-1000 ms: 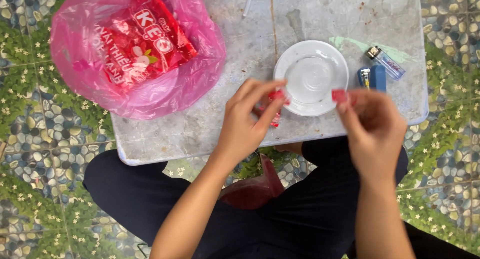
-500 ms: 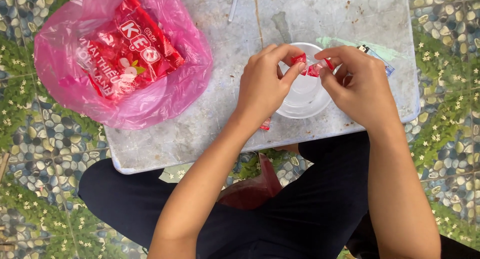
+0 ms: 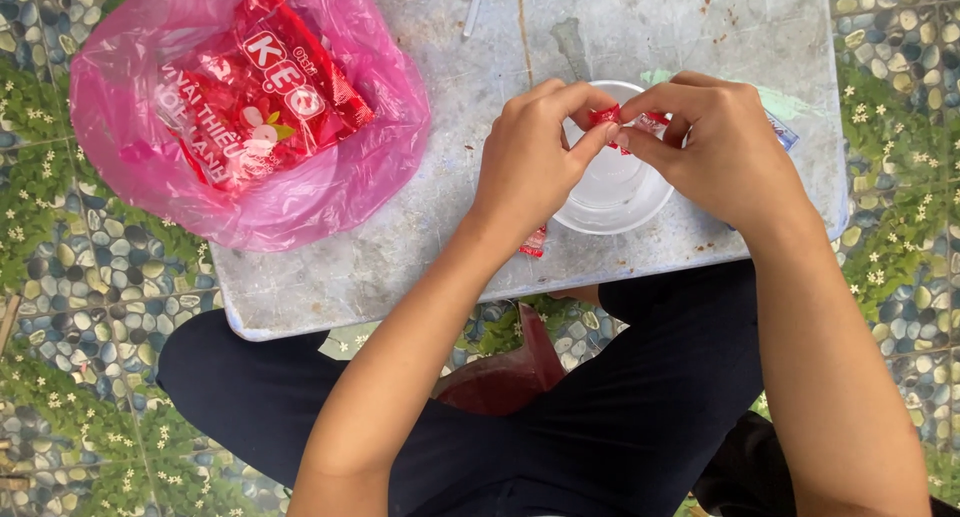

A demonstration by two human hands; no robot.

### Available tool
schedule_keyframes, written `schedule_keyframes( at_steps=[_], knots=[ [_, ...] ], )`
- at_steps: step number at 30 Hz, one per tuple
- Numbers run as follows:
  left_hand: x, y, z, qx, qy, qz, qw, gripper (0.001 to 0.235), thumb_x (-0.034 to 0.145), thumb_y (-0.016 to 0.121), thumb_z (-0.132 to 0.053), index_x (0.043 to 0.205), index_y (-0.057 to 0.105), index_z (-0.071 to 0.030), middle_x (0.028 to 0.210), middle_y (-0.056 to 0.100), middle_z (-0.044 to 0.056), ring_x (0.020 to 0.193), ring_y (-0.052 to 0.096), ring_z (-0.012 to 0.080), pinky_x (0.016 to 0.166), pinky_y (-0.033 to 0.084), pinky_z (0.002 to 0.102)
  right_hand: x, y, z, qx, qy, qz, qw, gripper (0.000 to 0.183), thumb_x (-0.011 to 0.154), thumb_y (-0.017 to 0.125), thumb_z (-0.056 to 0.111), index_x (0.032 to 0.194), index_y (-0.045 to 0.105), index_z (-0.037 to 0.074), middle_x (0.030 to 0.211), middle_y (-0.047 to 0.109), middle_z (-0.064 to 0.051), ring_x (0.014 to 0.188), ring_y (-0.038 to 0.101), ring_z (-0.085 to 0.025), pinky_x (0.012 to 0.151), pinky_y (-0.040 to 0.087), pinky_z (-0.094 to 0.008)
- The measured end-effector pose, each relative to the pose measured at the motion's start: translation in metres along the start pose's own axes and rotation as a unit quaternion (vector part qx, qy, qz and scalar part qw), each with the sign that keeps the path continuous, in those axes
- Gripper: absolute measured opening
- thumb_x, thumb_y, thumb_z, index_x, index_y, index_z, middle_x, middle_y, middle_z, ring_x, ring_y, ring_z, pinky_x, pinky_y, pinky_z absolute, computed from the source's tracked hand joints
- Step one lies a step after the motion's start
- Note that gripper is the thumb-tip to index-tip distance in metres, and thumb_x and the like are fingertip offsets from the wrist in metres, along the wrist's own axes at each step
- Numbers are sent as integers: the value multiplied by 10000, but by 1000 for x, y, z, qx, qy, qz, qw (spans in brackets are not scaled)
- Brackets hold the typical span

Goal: Stapling the wrappers of individual candies using a handheld stapler and placing them on a plate.

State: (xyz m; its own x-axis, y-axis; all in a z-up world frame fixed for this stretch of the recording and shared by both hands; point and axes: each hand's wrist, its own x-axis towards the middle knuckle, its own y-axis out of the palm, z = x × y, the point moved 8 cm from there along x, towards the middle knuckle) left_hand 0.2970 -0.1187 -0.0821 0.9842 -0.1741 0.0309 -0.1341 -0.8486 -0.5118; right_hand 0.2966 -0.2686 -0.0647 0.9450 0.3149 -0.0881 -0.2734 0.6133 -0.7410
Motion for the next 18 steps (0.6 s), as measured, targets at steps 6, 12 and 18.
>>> schedule_keyframes(
  at_steps=[6, 12, 18],
  knots=[
    [2, -1, 5, -18, -6, 6, 1000, 92, 892, 724, -274, 943, 757, -205, 875, 727, -77, 611, 608, 131, 611, 494, 345, -4, 2, -8, -3, -29, -39, 999, 99, 998, 860, 143, 1065, 788, 130, 864, 589, -30, 650, 461, -163, 620, 391, -310],
    [5, 0, -5, -3, 57, 36, 998, 166, 909, 718, -212, 1033, 611, -178, 883, 673, -39, 561, 544, 132, 612, 490, 328, -13, 3, -20, 59, -36, -88, 994, 383, 979, 934, 111, 1064, 571, 27, 827, 597, -51, 625, 494, -113, 583, 422, -260],
    [3, 11, -24, 173, 264, 93, 944, 139, 1036, 597, -130, 1163, 551, -160, 954, 514, 61, 578, 596, 236, 401, 478, 376, -20, 10, -35, -48, -149, -110, 981, 368, 993, 960, 170, 1027, 622, 28, 672, 540, -39, 610, 503, -144, 679, 445, -297]
  ],
)
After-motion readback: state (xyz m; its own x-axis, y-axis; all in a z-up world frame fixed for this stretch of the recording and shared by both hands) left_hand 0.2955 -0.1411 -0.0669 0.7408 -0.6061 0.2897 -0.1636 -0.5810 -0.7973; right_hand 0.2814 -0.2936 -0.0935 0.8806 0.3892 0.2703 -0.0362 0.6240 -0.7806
